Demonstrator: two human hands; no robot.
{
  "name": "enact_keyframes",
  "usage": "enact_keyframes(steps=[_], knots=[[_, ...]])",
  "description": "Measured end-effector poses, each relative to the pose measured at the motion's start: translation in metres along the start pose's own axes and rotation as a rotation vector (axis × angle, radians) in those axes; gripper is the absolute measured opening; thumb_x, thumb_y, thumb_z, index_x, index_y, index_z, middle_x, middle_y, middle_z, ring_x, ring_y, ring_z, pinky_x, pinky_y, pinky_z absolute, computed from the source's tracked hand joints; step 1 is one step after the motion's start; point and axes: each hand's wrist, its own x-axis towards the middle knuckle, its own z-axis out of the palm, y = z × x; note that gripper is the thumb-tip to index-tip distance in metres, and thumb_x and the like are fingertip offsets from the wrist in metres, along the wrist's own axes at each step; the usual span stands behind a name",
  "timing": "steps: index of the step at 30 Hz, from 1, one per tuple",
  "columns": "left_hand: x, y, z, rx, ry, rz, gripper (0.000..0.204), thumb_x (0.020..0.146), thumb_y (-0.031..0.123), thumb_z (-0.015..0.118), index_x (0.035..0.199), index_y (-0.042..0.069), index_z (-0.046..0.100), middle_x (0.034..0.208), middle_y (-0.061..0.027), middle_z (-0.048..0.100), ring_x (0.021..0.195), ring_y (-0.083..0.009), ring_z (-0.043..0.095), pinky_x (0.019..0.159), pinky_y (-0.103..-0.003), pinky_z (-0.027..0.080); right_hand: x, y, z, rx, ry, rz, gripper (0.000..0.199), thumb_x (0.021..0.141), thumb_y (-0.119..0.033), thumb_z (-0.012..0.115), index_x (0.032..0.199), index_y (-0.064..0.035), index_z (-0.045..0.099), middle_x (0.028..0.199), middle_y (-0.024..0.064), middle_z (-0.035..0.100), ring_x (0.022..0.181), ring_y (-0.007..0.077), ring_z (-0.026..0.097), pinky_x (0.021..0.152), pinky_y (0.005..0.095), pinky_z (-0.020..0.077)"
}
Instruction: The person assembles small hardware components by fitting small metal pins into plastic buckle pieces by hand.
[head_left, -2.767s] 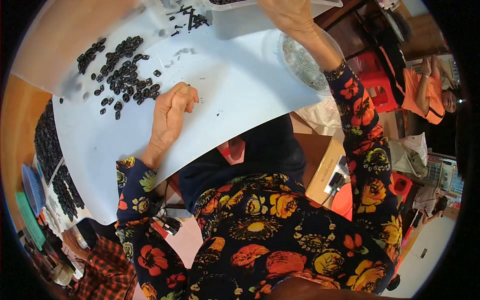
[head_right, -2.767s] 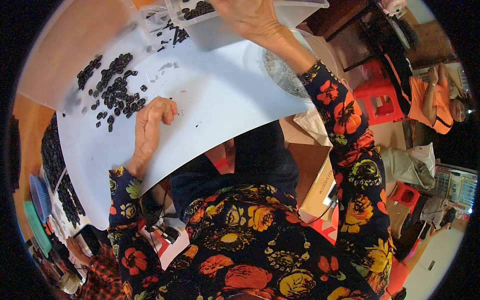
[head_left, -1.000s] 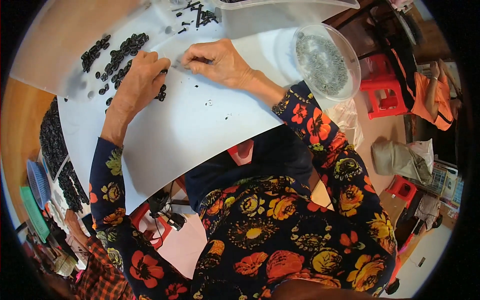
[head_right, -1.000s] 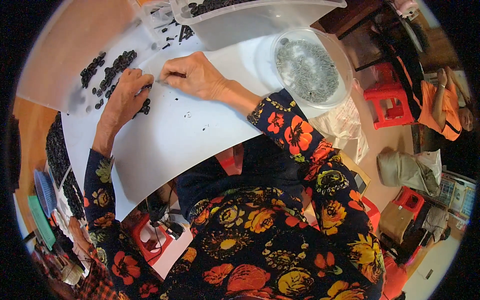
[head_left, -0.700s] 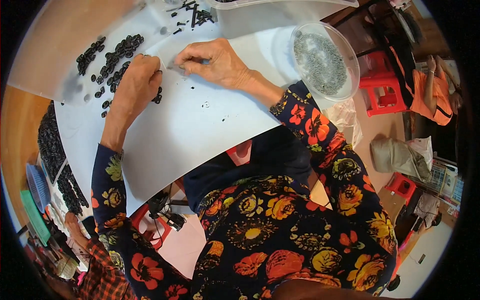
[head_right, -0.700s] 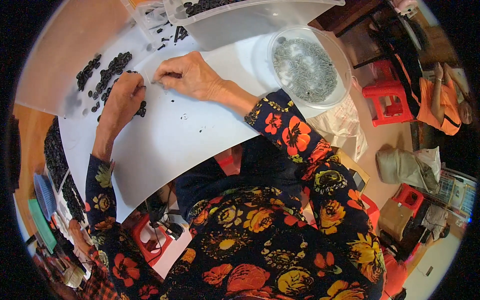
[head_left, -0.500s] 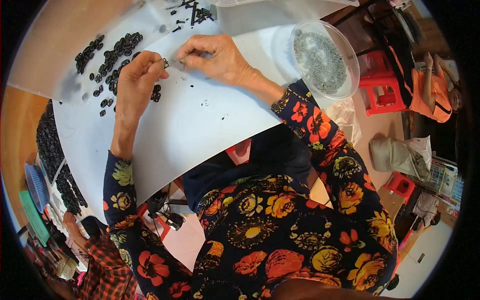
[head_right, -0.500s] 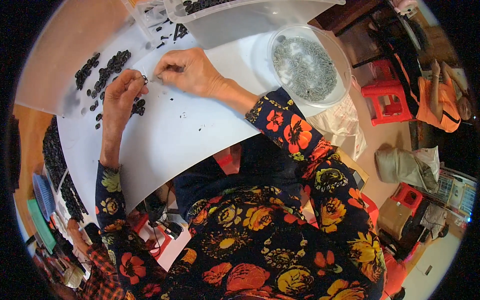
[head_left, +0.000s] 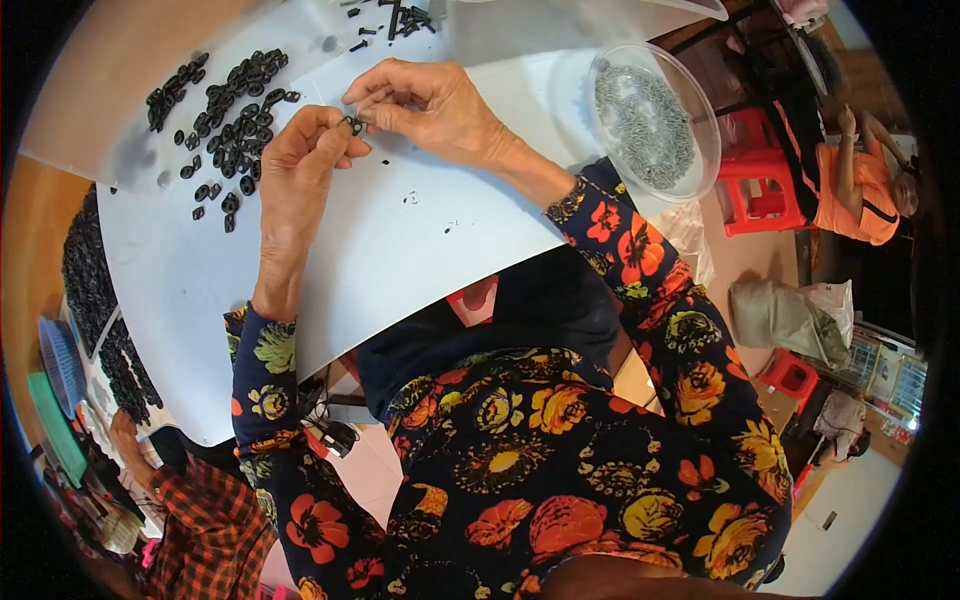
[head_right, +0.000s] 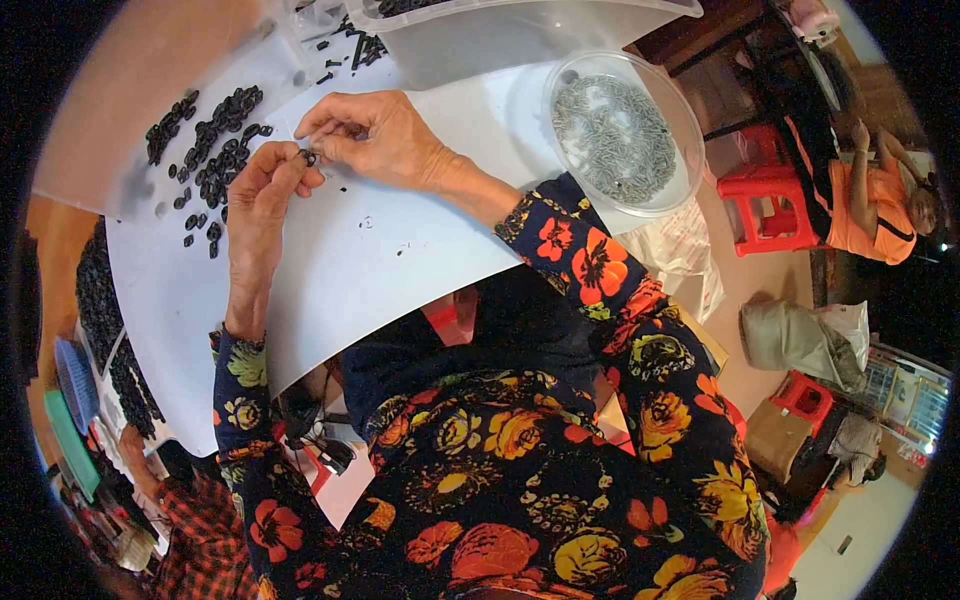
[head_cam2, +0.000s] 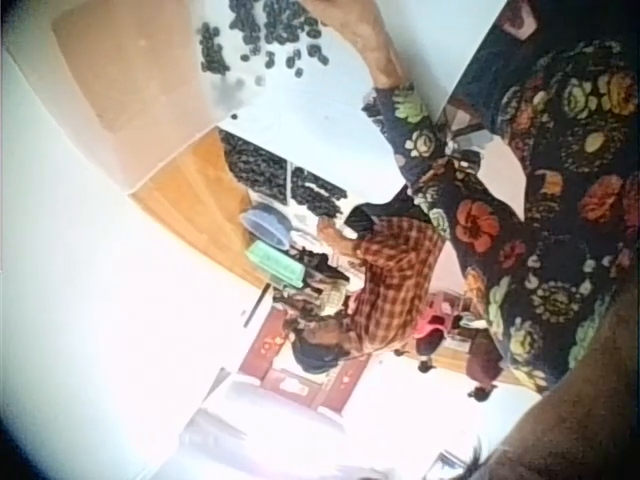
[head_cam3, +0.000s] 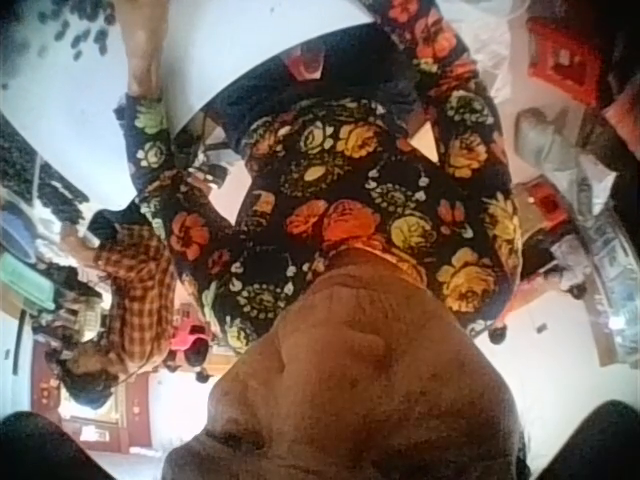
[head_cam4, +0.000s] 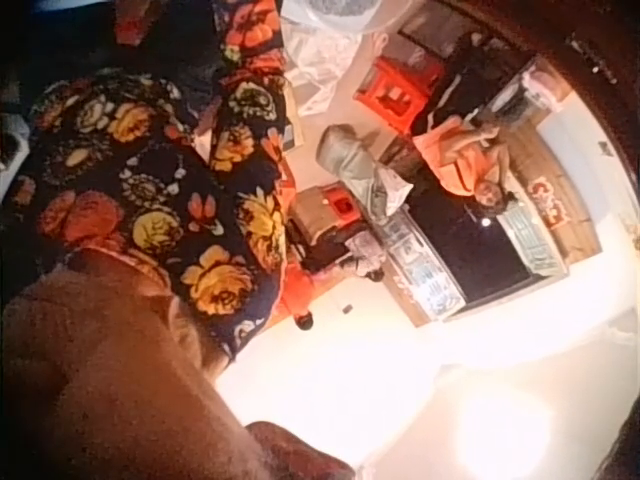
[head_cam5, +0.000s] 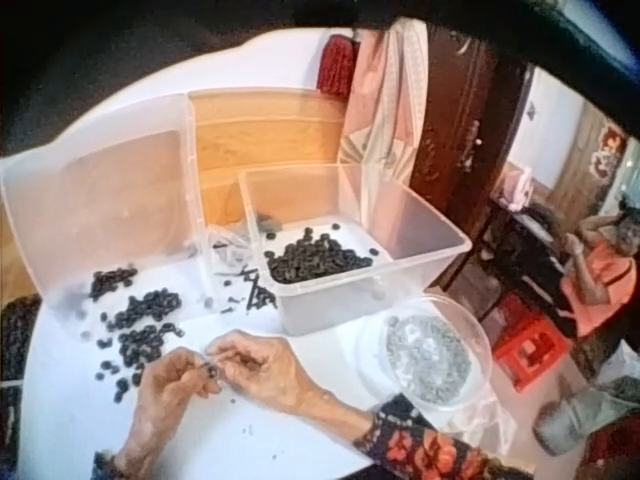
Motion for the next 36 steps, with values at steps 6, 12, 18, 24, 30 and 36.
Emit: enact_keyframes(steps=[6,12,18,24,30,36], knots=[[-0.002,0.002,0.002,0.081,0.015,0.027,0.007,0.088,0.009,0.053,0.087,0.004,0.059,0.078,0.0029,0.058,0.071,-0.0066,0.058,0.065,-0.020,0.040,0.000,-0.003,-0.001,0.018,-0.012,0.031,0.025,0.085,0.004,0.051,0.108,-0.0010,0.058,0.087,0.0031,0.061,0.078,0.0085,0.059,0.073,0.0227,0.0499],[-0.004,0.005,0.004,0.093,0.003,0.064,0.007,0.088,0.009,0.053,0.087,0.004,0.058,0.076,0.0036,0.057,0.072,-0.0059,0.056,0.066,-0.020,0.040,0.000,-0.001,0.000,0.076,-0.030,0.032,0.025,0.084,0.003,0.054,0.108,-0.0007,0.059,0.088,0.0025,0.061,0.077,0.0069,0.057,0.072,0.0218,0.0483],[-0.005,0.003,0.007,0.189,0.023,0.071,0.007,0.088,0.007,0.051,0.087,0.003,0.057,0.076,0.0029,0.057,0.071,-0.0058,0.056,0.067,-0.020,0.041,0.000,-0.006,-0.002,-0.066,-0.043,-0.027,0.022,0.083,0.002,0.055,0.104,-0.0007,0.061,0.085,0.0017,0.063,0.076,0.0058,0.056,0.069,0.0210,0.0481],[-0.008,0.009,0.012,0.176,0.029,0.059,0.007,0.088,0.006,0.051,0.088,0.002,0.057,0.076,0.0028,0.057,0.070,-0.0060,0.056,0.067,-0.020,0.041,0.001,-0.004,-0.006,0.065,-0.053,0.058,0.012,0.085,-0.005,0.060,0.095,-0.0001,0.064,0.078,0.0015,0.064,0.070,0.0060,0.057,0.062,0.0206,0.0478],[-0.008,0.006,0.011,0.038,0.021,0.112,0.006,0.088,0.008,0.053,0.089,0.003,0.057,0.078,0.0033,0.057,0.070,-0.0059,0.056,0.067,-0.020,0.042,0.003,-0.005,-0.001,0.040,-0.006,0.069,0.013,0.087,-0.013,0.062,0.085,-0.0003,0.063,0.067,-0.0005,0.058,0.059,0.0048,0.050,0.052,0.0203,0.0415],[-0.007,0.007,0.012,0.160,0.009,0.073,0.009,0.090,0.009,0.051,0.093,0.004,0.058,0.081,0.0019,0.058,0.075,-0.0074,0.055,0.072,-0.023,0.042,0.000,-0.005,-0.001,-0.047,0.011,0.043,0.015,0.087,-0.015,0.063,0.083,-0.0004,0.062,0.065,-0.0018,0.055,0.056,0.0046,0.043,0.050,0.0202,0.0374]])
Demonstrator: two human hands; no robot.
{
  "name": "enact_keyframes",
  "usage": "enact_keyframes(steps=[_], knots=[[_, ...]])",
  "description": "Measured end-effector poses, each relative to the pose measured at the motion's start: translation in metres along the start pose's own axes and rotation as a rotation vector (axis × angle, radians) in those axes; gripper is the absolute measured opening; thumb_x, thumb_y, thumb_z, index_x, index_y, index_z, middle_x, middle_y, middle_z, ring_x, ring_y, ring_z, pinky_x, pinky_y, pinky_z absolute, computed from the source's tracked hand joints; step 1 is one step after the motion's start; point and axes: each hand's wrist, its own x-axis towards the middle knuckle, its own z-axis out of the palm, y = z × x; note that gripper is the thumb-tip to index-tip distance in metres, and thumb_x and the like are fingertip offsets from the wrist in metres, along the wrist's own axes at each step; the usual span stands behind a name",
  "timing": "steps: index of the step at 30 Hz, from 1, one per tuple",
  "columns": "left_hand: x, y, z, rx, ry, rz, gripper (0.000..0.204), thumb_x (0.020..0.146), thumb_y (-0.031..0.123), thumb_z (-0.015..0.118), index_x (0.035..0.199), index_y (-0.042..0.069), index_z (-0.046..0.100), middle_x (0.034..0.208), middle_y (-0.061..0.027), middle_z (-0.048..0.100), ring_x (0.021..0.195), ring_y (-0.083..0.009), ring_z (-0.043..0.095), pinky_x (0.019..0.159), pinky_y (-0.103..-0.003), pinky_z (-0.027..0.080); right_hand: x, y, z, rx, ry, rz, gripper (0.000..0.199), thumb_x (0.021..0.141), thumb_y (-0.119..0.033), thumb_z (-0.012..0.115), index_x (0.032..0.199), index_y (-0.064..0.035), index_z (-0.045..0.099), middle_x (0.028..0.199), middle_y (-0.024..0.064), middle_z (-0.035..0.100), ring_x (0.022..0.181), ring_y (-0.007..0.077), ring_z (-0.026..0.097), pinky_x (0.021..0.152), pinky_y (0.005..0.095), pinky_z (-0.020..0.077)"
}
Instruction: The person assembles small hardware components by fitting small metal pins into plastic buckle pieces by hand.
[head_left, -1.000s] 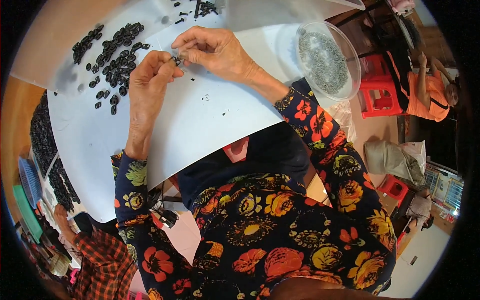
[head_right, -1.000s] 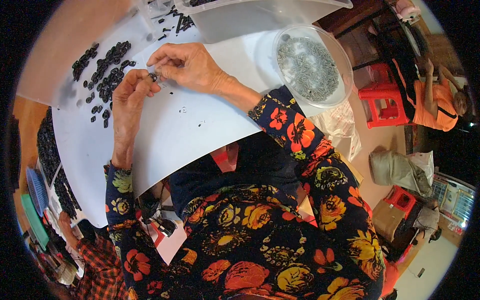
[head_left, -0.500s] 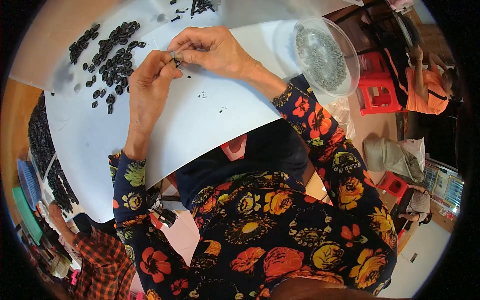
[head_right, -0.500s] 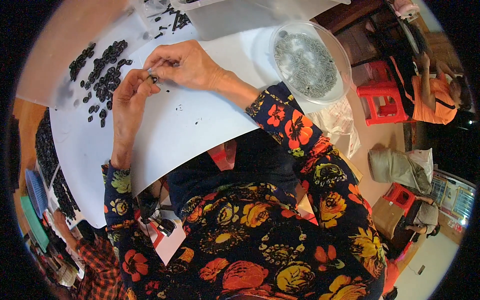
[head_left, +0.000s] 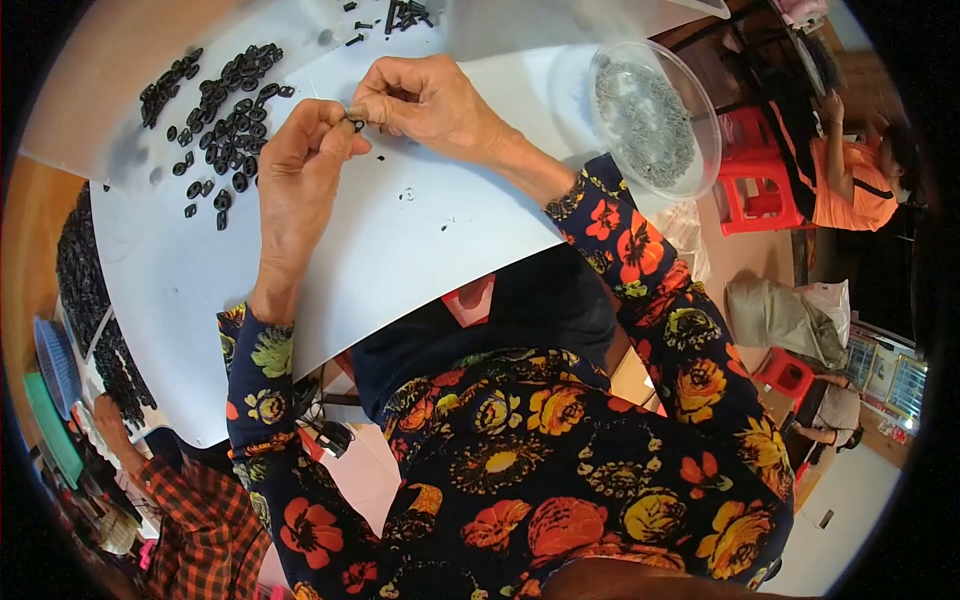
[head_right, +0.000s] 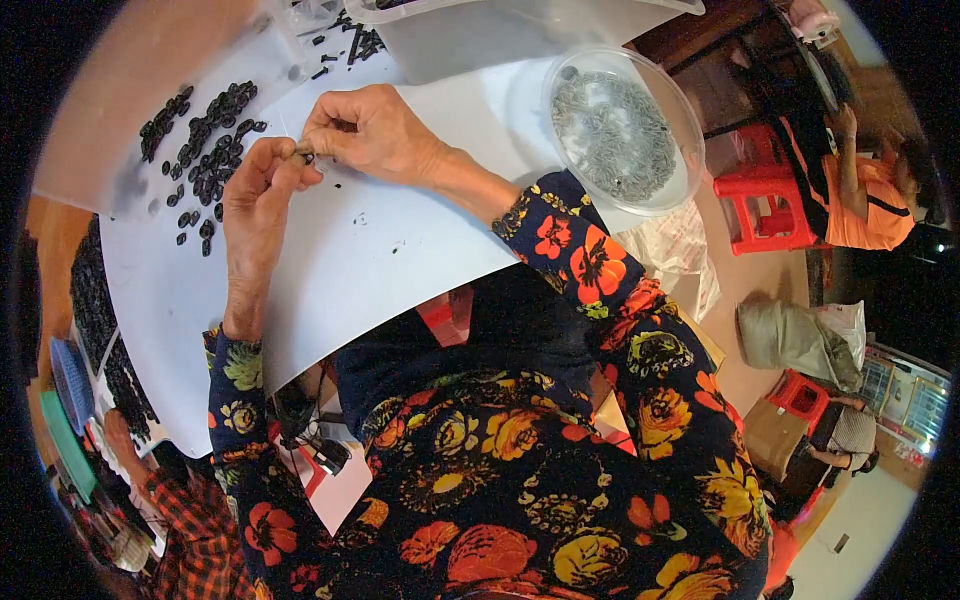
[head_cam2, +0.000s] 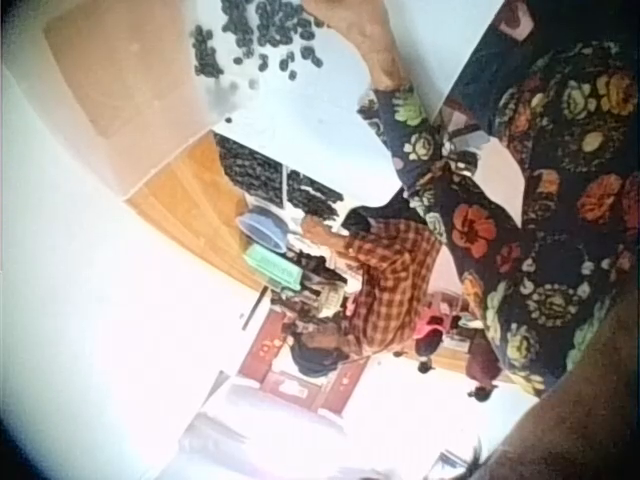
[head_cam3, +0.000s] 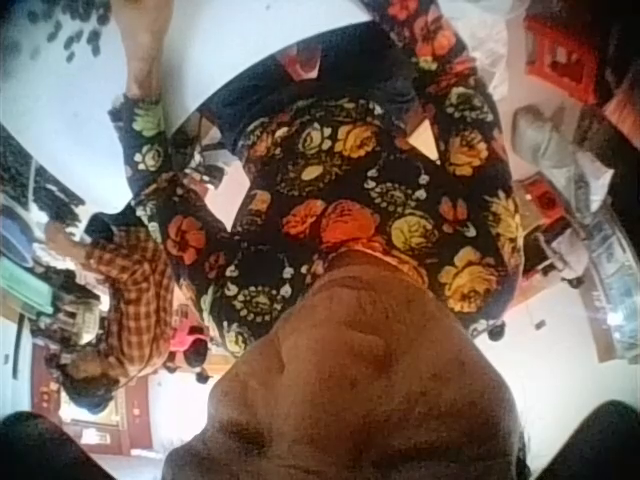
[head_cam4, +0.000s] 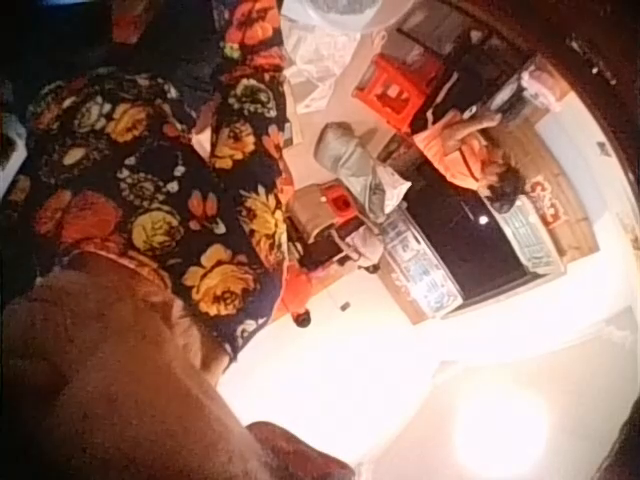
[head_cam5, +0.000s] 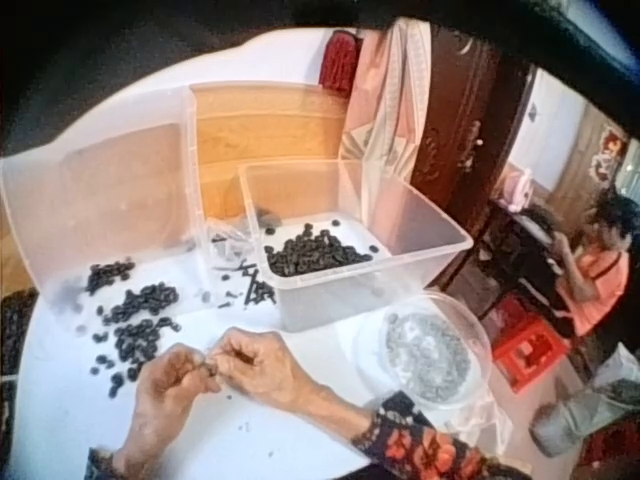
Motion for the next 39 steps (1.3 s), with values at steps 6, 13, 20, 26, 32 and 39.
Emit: enact_keyframes(steps=[6,13,20,26,32,39], knots=[[-0.001,-0.001,-0.003,-0.043,0.045,0.015,0.006,0.088,0.006,0.053,0.089,0.002,0.057,0.074,0.0026,0.056,0.070,-0.0062,0.057,0.067,-0.020,0.043,0.003,0.000,0.001,0.072,-0.053,0.065,0.011,0.086,-0.012,0.062,0.087,-0.0017,0.065,0.066,-0.0023,0.057,0.059,0.0037,0.047,0.052,0.0198,0.0391],[-0.001,0.001,-0.003,0.014,0.031,-0.003,0.007,0.087,0.006,0.052,0.088,0.002,0.057,0.076,0.0030,0.055,0.070,-0.0068,0.057,0.067,-0.022,0.044,0.003,-0.002,-0.003,0.019,-0.098,0.041,0.010,0.087,-0.006,0.059,0.094,-0.0020,0.064,0.072,-0.0026,0.059,0.066,0.0033,0.052,0.059,0.0190,0.0423],[-0.001,-0.004,0.004,0.009,0.092,0.020,0.005,0.085,0.002,0.051,0.088,0.001,0.055,0.073,0.0029,0.054,0.070,-0.0057,0.055,0.066,-0.021,0.044,0.002,0.003,-0.001,0.031,-0.057,-0.044,0.018,0.085,-0.002,0.059,0.103,-0.0019,0.060,0.081,-0.0031,0.059,0.073,0.0026,0.052,0.068,0.0186,0.0451],[-0.003,-0.011,0.003,0.087,0.107,0.173,0.008,0.082,-0.002,0.051,0.089,0.001,0.053,0.072,0.0017,0.053,0.067,-0.0048,0.049,0.063,-0.021,0.044,0.001,-0.001,0.000,0.059,-0.046,-0.067,0.019,0.084,-0.001,0.058,0.104,-0.0011,0.059,0.078,-0.0042,0.056,0.073,0.0025,0.052,0.069,0.0183,0.0451],[-0.005,-0.005,0.004,0.432,0.123,0.343,0.008,0.083,-0.001,0.052,0.091,0.001,0.052,0.071,0.0008,0.054,0.067,-0.0053,0.050,0.062,-0.021,0.044,0.000,-0.001,0.001,0.123,-0.040,-0.035,0.019,0.084,-0.003,0.059,0.103,-0.0011,0.061,0.078,-0.0032,0.058,0.072,0.0028,0.053,0.067,0.0185,0.0450],[-0.001,-0.006,0.002,0.052,0.066,0.072,0.008,0.085,0.001,0.050,0.092,0.001,0.054,0.075,0.0008,0.055,0.070,-0.0071,0.055,0.067,-0.021,0.045,-0.001,-0.003,-0.001,0.076,-0.019,0.117,0.011,0.086,-0.007,0.059,0.092,-0.0001,0.066,0.070,-0.0009,0.059,0.064,0.0048,0.052,0.058,0.0192,0.0427]])
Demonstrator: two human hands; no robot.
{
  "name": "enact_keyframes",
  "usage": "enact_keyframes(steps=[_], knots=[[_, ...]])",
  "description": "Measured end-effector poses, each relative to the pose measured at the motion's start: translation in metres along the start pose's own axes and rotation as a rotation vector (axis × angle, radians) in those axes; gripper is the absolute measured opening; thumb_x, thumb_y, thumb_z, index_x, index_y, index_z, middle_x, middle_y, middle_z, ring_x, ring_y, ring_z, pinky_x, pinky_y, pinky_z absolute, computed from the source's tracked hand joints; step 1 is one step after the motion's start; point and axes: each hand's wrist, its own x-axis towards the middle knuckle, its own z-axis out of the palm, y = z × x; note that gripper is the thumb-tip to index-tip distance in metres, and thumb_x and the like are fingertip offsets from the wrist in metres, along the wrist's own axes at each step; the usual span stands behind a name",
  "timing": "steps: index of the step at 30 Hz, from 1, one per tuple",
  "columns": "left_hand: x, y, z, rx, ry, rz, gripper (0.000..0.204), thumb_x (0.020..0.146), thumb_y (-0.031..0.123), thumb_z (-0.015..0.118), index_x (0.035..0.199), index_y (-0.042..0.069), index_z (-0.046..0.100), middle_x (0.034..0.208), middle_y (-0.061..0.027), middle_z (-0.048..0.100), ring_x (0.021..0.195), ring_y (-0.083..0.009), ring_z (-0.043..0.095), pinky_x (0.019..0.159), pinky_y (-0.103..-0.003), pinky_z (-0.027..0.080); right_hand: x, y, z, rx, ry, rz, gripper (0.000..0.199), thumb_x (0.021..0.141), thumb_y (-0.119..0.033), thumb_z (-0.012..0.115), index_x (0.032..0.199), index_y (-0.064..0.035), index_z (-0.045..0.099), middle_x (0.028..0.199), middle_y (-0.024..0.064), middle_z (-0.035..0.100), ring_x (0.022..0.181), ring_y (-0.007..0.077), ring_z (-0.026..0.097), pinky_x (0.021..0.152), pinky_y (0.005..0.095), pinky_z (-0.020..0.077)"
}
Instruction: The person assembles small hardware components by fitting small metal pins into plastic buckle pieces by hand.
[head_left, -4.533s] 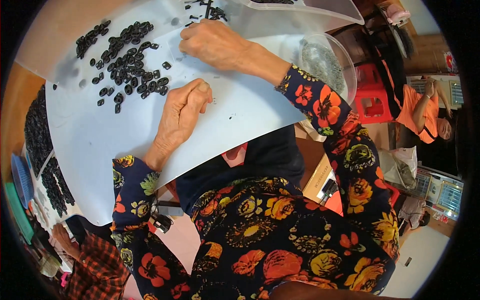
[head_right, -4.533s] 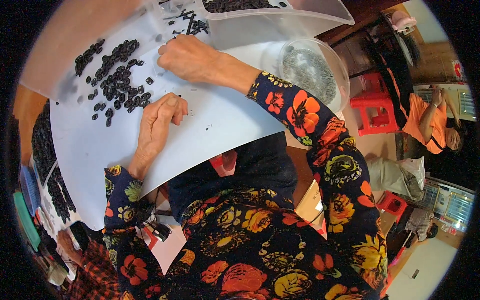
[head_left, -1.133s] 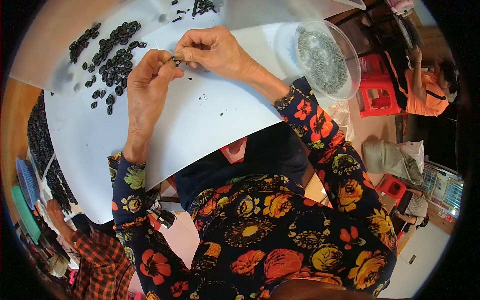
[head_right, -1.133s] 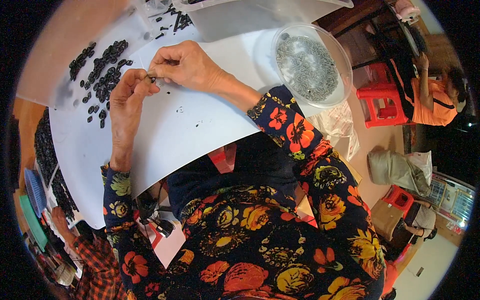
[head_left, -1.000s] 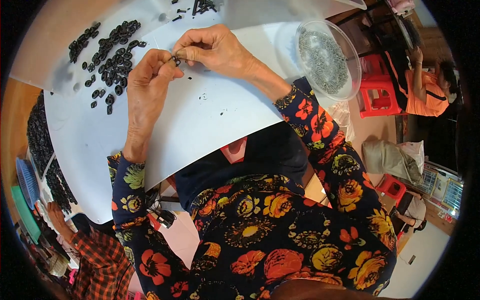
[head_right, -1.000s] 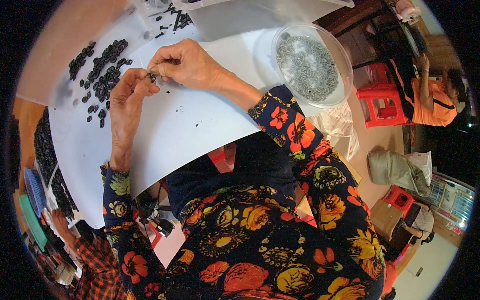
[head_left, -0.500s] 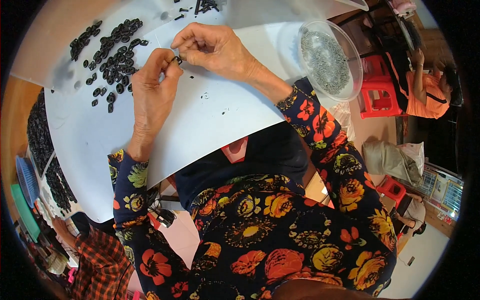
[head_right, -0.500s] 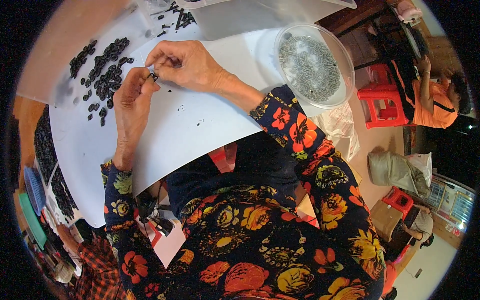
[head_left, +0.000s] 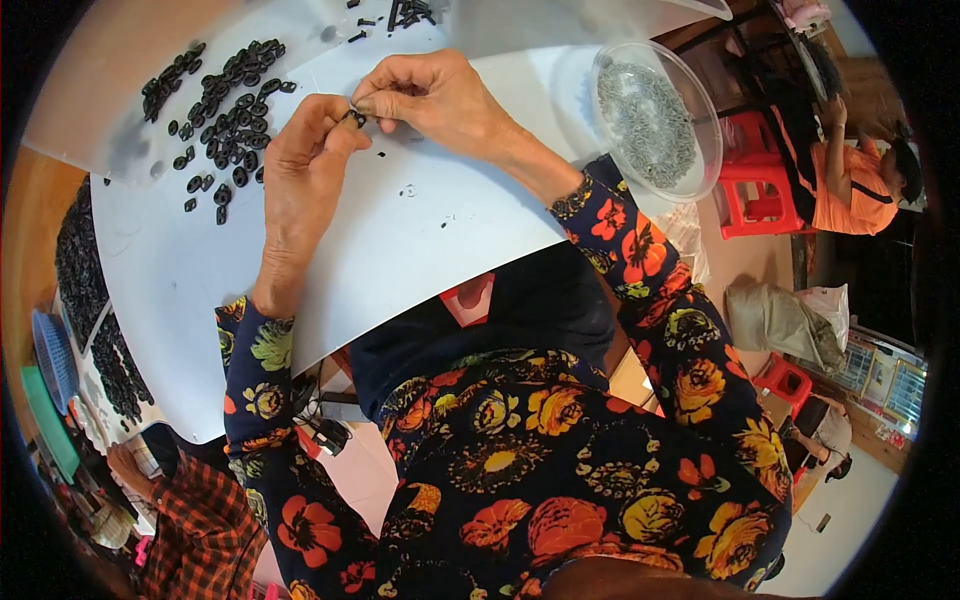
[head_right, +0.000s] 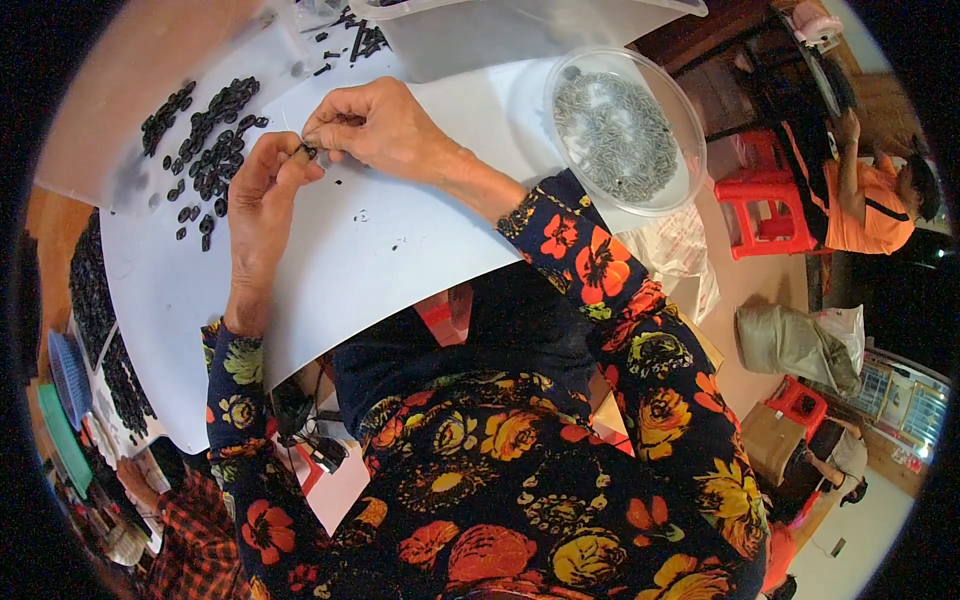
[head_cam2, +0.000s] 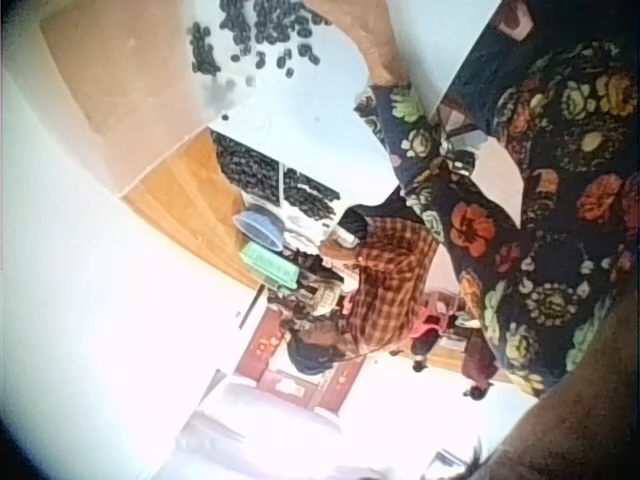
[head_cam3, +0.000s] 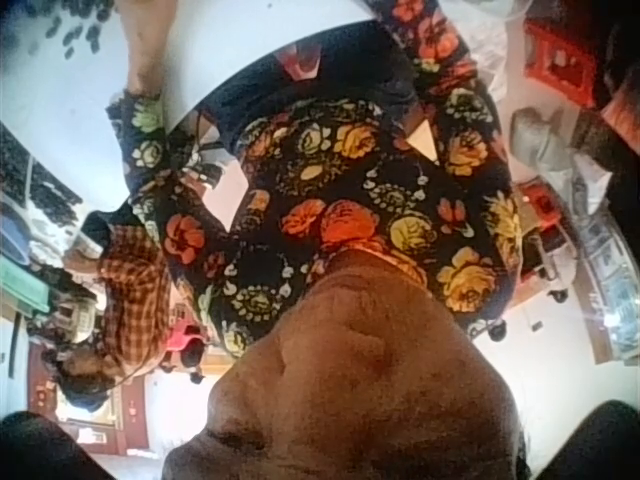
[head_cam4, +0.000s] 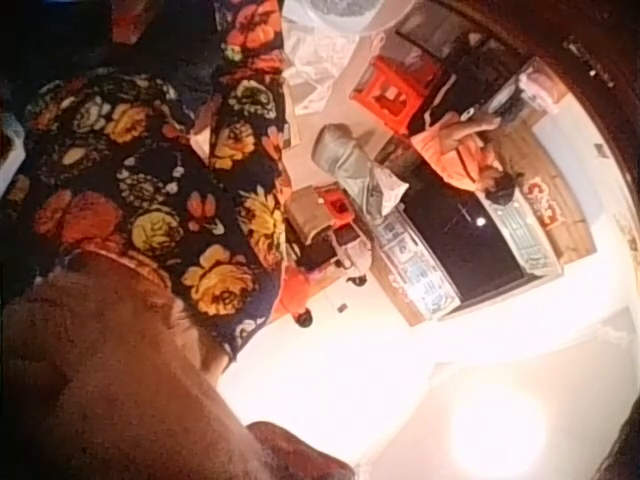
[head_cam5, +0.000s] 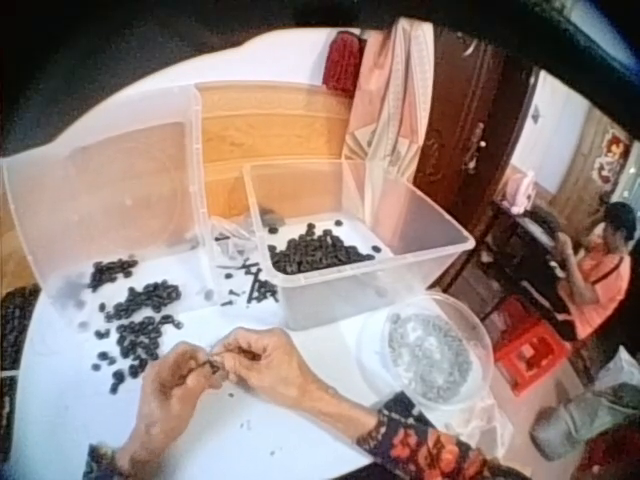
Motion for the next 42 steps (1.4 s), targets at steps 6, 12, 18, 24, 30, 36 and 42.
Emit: enact_keyframes(steps=[6,12,18,24,30,36,42], knots=[[0.000,0.001,-0.002,-0.094,-0.055,-0.003,0.008,0.086,0.003,0.049,0.091,0.001,0.055,0.077,0.0015,0.055,0.072,-0.0070,0.056,0.070,-0.022,0.046,0.001,0.001,0.000,-0.011,-0.017,-0.049,0.011,0.087,-0.006,0.057,0.091,0.0000,0.065,0.072,-0.0005,0.060,0.064,0.0050,0.052,0.058,0.0195,0.0424],[0.002,0.002,-0.004,-0.085,-0.076,-0.062,0.008,0.088,0.007,0.050,0.091,0.001,0.056,0.077,0.0023,0.055,0.072,-0.0068,0.056,0.071,-0.022,0.045,0.001,0.003,-0.001,-0.057,-0.016,-0.122,0.016,0.087,-0.004,0.056,0.102,-0.0017,0.062,0.079,-0.0016,0.061,0.071,0.0040,0.055,0.063,0.0198,0.0463],[0.001,0.000,-0.004,-0.072,-0.048,-0.052,0.008,0.088,0.008,0.052,0.090,0.001,0.055,0.075,0.0026,0.054,0.071,-0.0067,0.056,0.070,-0.022,0.045,0.001,0.001,-0.001,-0.054,-0.018,-0.123,0.020,0.086,-0.001,0.057,0.105,-0.0015,0.059,0.081,-0.0020,0.060,0.076,0.0036,0.056,0.070,0.0203,0.0477],[-0.001,0.003,-0.001,0.006,-0.029,-0.045,0.007,0.085,0.004,0.051,0.090,0.000,0.054,0.074,0.0020,0.053,0.072,-0.0066,0.056,0.069,-0.022,0.046,0.002,0.006,0.001,-0.069,-0.053,-0.153,0.018,0.084,0.001,0.057,0.102,-0.0014,0.059,0.082,-0.0018,0.061,0.075,0.0045,0.055,0.071,0.0197,0.0466],[-0.001,0.000,-0.002,-0.005,-0.054,-0.066,0.008,0.085,0.004,0.049,0.090,0.000,0.054,0.075,0.0019,0.053,0.071,-0.0069,0.056,0.070,-0.022,0.046,0.000,0.003,-0.001,-0.197,-0.049,-0.214,0.014,0.085,-0.004,0.059,0.099,-0.0034,0.060,0.082,-0.0003,0.062,0.076,0.0065,0.057,0.071,0.0219,0.0469],[0.000,0.000,-0.003,-0.102,-0.098,-0.052,0.009,0.087,0.006,0.048,0.089,0.001,0.055,0.078,0.0015,0.055,0.071,-0.0075,0.056,0.071,-0.023,0.047,-0.001,-0.004,-0.002,-0.290,-0.018,-0.296,0.009,0.085,-0.006,0.059,0.094,-0.0043,0.061,0.077,0.0009,0.062,0.072,0.0091,0.057,0.069,0.0239,0.0477],[-0.001,-0.002,-0.005,-0.070,-0.142,-0.034,0.011,0.087,0.004,0.046,0.090,0.001,0.056,0.079,0.0016,0.055,0.074,-0.0073,0.056,0.074,-0.024,0.046,0.000,-0.003,-0.003,-0.347,-0.041,-0.337,0.011,0.083,-0.006,0.059,0.094,-0.0050,0.061,0.076,0.0007,0.063,0.069,0.0098,0.057,0.066,0.0239,0.0476]])
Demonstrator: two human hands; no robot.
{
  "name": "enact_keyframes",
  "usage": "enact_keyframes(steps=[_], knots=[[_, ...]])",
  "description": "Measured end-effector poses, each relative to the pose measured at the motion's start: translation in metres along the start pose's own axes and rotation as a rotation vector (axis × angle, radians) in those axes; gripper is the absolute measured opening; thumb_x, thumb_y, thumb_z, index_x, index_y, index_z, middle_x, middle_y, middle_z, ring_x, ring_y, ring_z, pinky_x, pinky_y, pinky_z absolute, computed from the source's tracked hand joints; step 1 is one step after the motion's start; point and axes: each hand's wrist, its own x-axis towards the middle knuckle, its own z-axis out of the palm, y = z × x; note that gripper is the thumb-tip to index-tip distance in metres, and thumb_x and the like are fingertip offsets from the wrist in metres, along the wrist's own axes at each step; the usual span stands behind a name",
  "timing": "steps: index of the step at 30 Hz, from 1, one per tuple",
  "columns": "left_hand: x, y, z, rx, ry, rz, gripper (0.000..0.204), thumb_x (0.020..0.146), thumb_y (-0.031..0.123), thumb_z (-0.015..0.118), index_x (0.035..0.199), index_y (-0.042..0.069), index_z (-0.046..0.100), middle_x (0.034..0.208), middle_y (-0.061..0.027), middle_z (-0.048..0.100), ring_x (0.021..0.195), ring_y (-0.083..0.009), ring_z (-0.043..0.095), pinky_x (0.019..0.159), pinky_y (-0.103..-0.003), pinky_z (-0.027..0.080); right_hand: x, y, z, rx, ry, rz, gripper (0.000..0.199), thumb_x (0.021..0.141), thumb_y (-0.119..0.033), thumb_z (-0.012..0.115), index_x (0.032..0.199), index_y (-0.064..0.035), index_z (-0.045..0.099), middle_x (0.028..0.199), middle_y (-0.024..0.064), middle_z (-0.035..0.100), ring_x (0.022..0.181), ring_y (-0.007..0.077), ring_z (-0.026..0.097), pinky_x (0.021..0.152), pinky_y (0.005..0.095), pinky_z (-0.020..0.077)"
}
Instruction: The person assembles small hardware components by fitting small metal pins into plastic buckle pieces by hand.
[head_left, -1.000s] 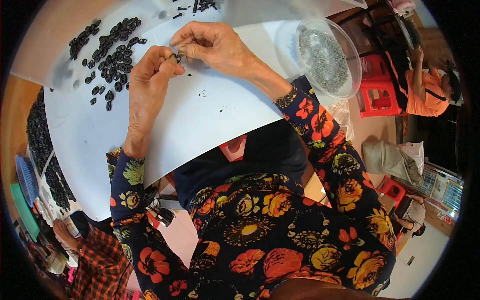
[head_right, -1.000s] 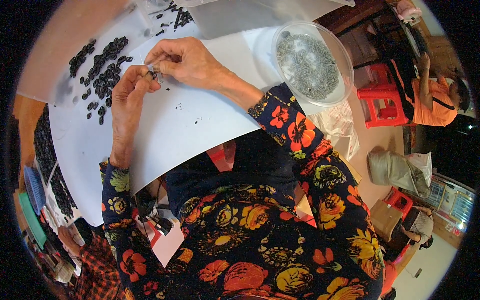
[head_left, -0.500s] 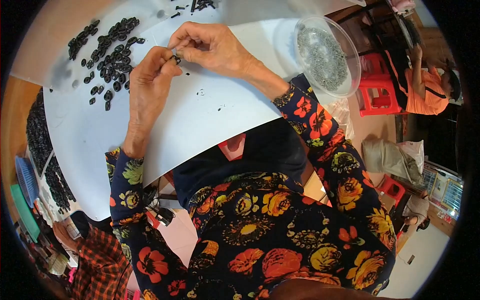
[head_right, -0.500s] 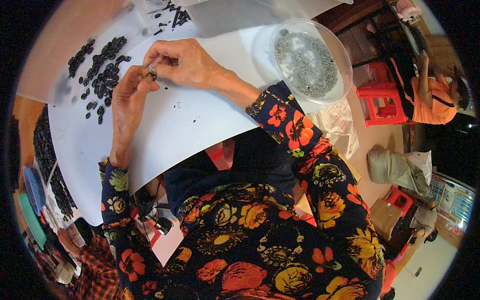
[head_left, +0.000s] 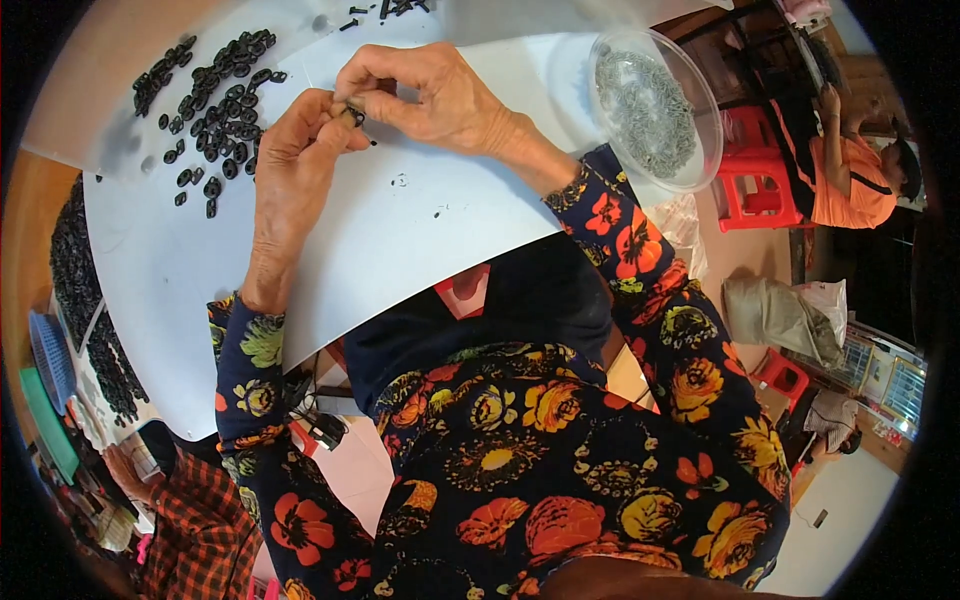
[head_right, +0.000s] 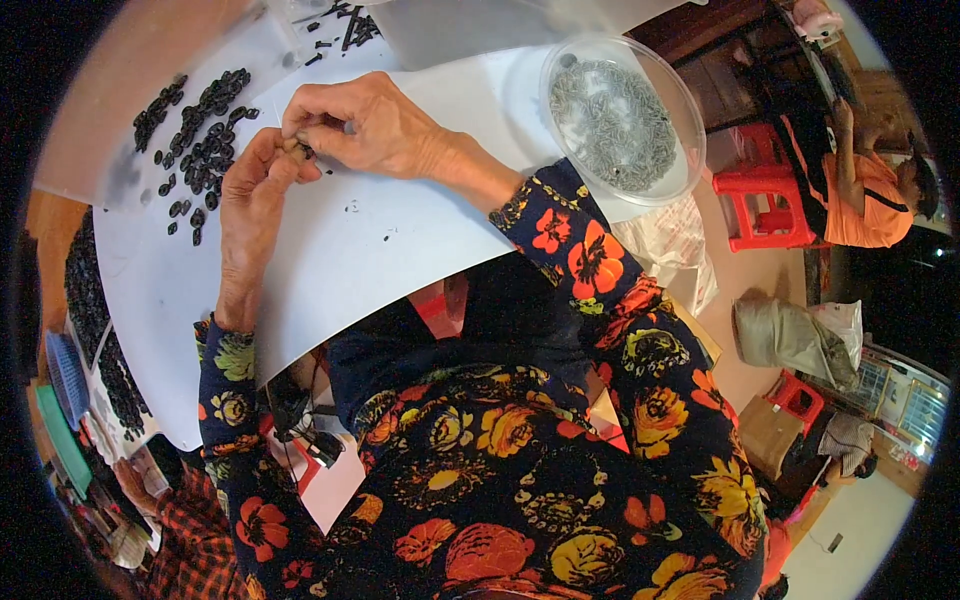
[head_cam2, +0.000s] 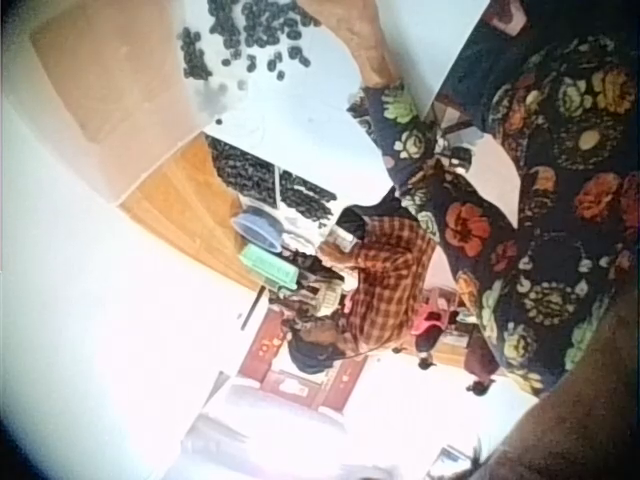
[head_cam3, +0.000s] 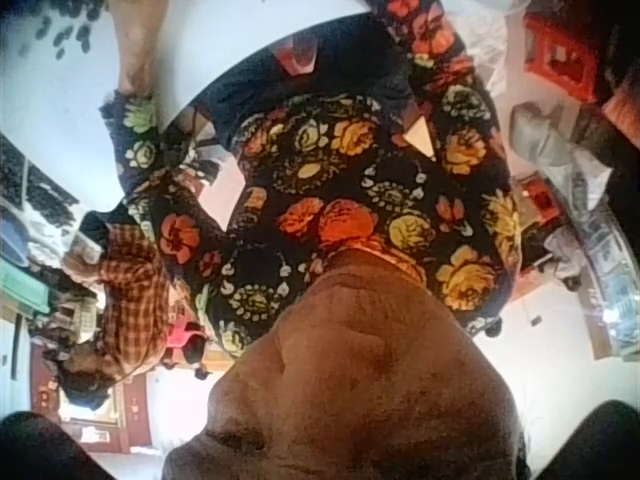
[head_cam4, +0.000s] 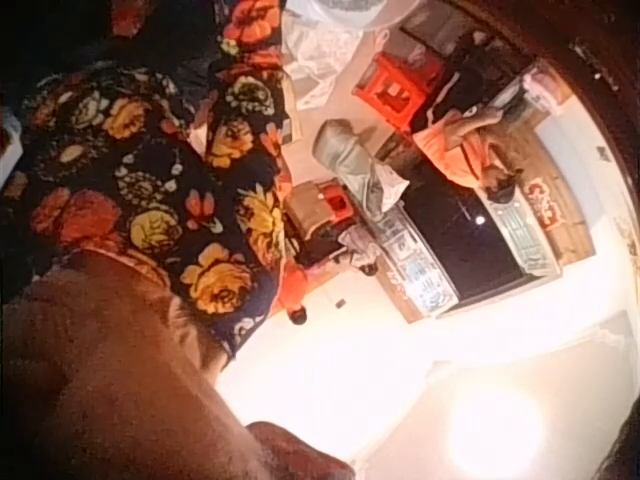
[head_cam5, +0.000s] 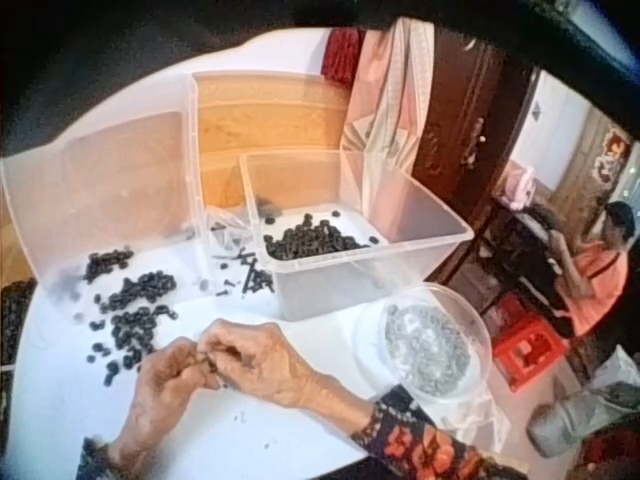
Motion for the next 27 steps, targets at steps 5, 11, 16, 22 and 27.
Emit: enact_keyframes(steps=[5,11,16,22,27], knots=[[-0.001,0.000,0.001,-0.081,0.017,0.013,0.012,0.087,0.005,0.046,0.091,0.000,0.056,0.078,0.0019,0.056,0.073,-0.0072,0.056,0.074,-0.024,0.046,0.000,0.002,0.003,0.031,0.006,0.036,0.012,0.083,-0.007,0.058,0.094,-0.0057,0.061,0.076,0.0006,0.063,0.068,0.0087,0.056,0.064,0.0230,0.0469],[0.002,0.007,0.001,0.079,0.032,-0.048,0.011,0.090,0.008,0.048,0.092,0.000,0.056,0.077,0.0005,0.057,0.073,-0.0075,0.056,0.073,-0.024,0.047,-0.004,0.002,0.007,0.069,0.009,0.071,0.015,0.083,-0.007,0.057,0.098,-0.0044,0.058,0.068,-0.0008,0.056,0.063,0.0066,0.051,0.060,0.0220,0.0442],[0.004,-0.006,-0.006,-0.058,-0.006,-0.050,0.011,0.089,0.009,0.048,0.092,0.002,0.056,0.076,-0.0022,0.061,0.074,-0.0077,0.056,0.073,-0.024,0.045,-0.002,0.008,0.007,0.153,-0.001,0.088,0.016,0.086,-0.008,0.054,0.100,-0.0014,0.055,0.065,-0.0015,0.051,0.061,0.0053,0.048,0.058,0.0214,0.0422],[0.004,-0.005,-0.008,-0.096,0.010,-0.102,0.012,0.090,0.012,0.049,0.091,0.005,0.059,0.075,-0.0013,0.061,0.074,-0.0077,0.053,0.073,-0.023,0.041,-0.003,0.012,0.005,0.329,-0.051,0.191,0.014,0.092,-0.011,0.051,0.096,-0.0004,0.058,0.068,-0.0005,0.054,0.064,0.0055,0.049,0.059,0.0207,0.0426],[0.004,-0.006,-0.010,-0.142,-0.003,-0.095,0.012,0.091,0.013,0.050,0.091,0.005,0.060,0.075,-0.0004,0.059,0.073,-0.0075,0.049,0.073,-0.022,0.039,-0.004,0.009,0.005,0.267,-0.026,0.205,0.015,0.087,-0.011,0.059,0.098,-0.0008,0.063,0.077,-0.0003,0.061,0.069,0.0043,0.053,0.062,0.0203,0.0447]])
